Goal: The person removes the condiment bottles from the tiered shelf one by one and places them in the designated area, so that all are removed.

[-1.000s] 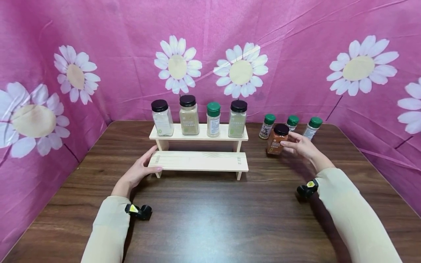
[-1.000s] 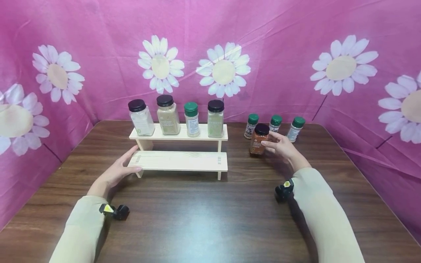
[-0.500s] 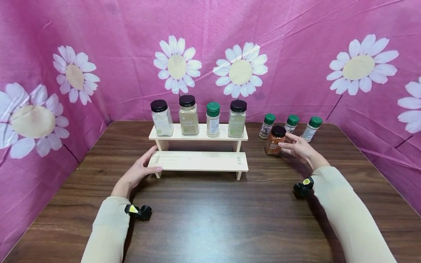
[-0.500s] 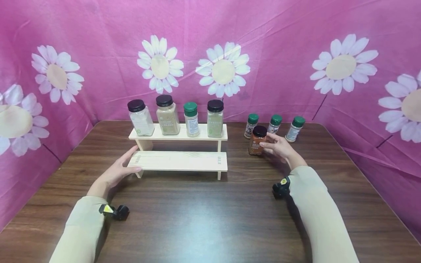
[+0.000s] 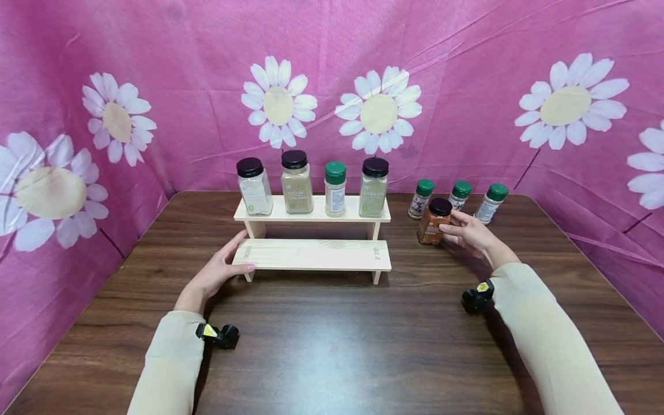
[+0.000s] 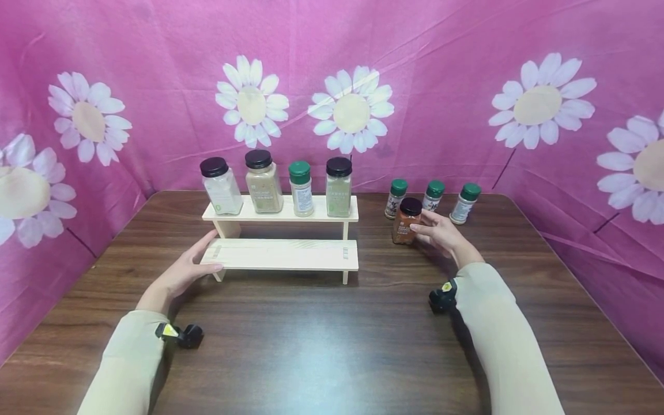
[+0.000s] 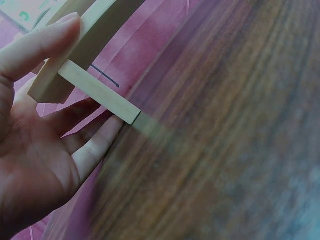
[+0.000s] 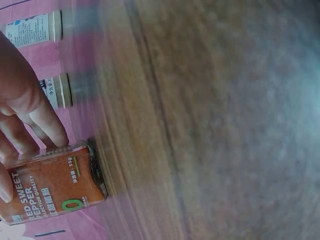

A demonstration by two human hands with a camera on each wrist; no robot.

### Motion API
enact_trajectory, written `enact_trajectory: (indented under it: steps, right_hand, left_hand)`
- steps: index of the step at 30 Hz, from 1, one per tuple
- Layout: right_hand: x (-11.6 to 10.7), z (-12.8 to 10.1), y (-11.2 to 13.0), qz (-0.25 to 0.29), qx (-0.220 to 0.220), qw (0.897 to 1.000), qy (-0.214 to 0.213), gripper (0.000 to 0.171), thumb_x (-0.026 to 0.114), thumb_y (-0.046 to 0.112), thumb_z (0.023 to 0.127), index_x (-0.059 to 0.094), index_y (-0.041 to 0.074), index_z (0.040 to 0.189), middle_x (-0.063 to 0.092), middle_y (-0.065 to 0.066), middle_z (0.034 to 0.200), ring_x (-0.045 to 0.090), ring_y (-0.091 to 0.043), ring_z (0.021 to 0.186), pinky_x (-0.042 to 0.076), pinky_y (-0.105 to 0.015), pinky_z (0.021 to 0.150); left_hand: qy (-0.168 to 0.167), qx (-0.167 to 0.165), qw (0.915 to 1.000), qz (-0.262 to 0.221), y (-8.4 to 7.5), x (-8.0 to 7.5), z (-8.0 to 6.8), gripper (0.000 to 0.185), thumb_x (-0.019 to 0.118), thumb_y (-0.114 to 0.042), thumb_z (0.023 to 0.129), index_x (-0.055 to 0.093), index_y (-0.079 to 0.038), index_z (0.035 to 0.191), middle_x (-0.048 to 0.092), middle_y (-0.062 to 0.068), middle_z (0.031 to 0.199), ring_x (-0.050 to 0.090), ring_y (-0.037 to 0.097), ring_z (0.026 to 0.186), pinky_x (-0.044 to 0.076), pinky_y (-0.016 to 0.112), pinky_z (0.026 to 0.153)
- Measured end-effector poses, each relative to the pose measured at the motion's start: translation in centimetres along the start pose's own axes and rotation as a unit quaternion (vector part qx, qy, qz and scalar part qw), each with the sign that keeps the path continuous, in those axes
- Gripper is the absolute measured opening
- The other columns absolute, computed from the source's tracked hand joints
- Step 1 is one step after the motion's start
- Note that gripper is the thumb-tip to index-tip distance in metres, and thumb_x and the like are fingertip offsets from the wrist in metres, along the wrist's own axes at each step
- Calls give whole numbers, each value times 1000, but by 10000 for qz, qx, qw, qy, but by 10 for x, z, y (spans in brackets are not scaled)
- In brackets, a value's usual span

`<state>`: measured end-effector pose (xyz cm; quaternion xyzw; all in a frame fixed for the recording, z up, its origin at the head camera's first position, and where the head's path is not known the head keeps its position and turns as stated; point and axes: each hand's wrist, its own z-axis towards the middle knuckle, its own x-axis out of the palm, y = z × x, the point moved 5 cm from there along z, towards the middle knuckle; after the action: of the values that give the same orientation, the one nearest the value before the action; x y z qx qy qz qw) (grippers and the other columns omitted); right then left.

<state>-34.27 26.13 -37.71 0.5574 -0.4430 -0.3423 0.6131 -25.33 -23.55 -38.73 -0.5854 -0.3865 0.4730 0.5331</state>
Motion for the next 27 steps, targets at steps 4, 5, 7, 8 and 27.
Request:
enact_trajectory:
  steps: [4,5,7,8,27]
  right_hand:
    - [1,0,0,-80,190,9997,-90,73,49,-5,84,-3,-4,135,0,-24,138,48,-1,95,27,-34,93]
    - [0,0,-1,-99,238,9996,-117,73,49,-5,84,-4,-4,135,-5,-25,138,48,-1,95,25,-35,94]
    - [0,0,-1,-152,310,9993,-175,75,50,-4,84,-5,-3,134,-7,-24,138,47,-1,96,24,-36,94]
    - [0,0,-1,-178,324,9991,-187,75,50,-4,84,-5,-3,135,-6,-24,138,47,-1,96,24,-36,94]
    - [12,-6,29,-215,-190,9995,151,58,57,-2,80,31,6,131,41,-8,124,51,-8,94,40,-28,83]
  left_hand:
    - [6,-1,10000,12,0,0,0,78,60,0,76,15,-12,139,24,15,135,32,16,109,25,17,88]
    - [7,8,10000,11,0,0,0,78,60,0,76,15,-12,139,24,15,135,33,16,109,25,17,88]
    - [11,30,10000,12,0,0,1,78,60,1,76,15,-12,139,24,15,134,33,15,108,26,17,88]
    - [14,40,10000,14,0,0,1,78,60,1,76,16,-12,139,25,15,134,34,15,108,26,17,88]
    - [17,34,10000,58,1,0,0,79,60,0,76,14,-12,139,24,15,135,34,15,108,26,17,88]
